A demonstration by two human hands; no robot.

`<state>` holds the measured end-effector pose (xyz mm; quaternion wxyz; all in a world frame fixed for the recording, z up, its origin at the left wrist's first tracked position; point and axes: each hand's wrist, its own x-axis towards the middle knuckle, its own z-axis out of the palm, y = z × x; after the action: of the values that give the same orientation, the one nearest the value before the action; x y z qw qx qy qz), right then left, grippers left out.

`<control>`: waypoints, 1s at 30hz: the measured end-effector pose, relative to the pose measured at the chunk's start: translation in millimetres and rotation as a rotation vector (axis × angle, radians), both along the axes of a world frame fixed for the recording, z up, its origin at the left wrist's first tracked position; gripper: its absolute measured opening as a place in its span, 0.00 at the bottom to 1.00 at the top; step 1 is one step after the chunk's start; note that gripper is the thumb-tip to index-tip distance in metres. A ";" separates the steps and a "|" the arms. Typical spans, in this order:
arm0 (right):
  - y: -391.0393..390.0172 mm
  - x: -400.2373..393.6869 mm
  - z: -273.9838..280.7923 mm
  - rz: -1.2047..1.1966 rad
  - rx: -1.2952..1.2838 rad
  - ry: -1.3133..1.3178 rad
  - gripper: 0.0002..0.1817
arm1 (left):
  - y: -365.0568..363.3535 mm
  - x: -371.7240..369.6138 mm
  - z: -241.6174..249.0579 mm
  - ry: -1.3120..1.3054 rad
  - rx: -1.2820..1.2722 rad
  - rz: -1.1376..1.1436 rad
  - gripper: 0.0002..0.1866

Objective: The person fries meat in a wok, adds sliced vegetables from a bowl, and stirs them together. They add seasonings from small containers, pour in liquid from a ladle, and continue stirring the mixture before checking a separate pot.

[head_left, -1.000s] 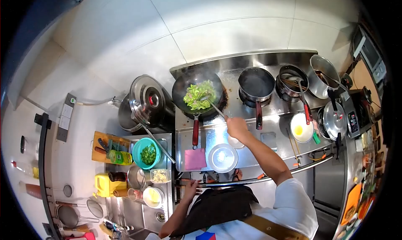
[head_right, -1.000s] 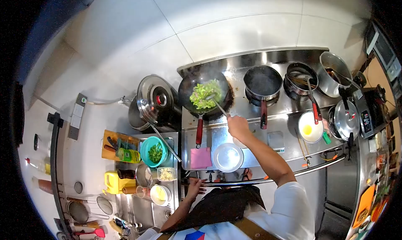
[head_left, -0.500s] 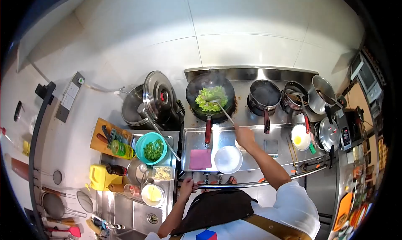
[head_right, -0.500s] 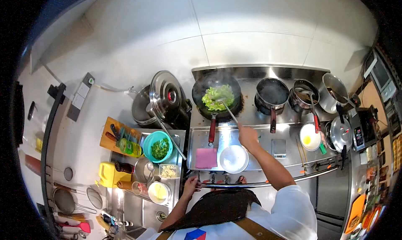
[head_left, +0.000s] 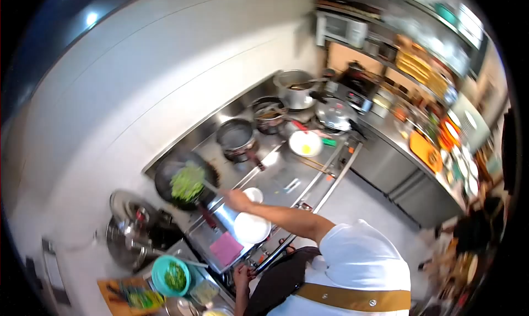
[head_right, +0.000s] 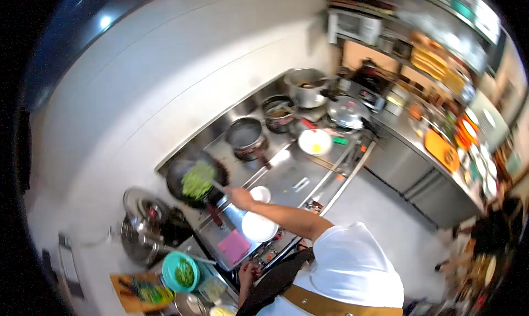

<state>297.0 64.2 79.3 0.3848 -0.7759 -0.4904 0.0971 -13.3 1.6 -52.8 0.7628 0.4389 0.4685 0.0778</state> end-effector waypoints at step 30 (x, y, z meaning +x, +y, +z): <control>-60.7 -4.4 -1.0 -0.021 0.087 0.332 0.20 | 234.3 126.6 22.5 0.052 0.062 -0.022 0.11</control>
<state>292.6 3.5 78.2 0.4947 -0.7368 -0.4159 0.1986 113.3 235.9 -30.3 0.7373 0.4691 0.4807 0.0726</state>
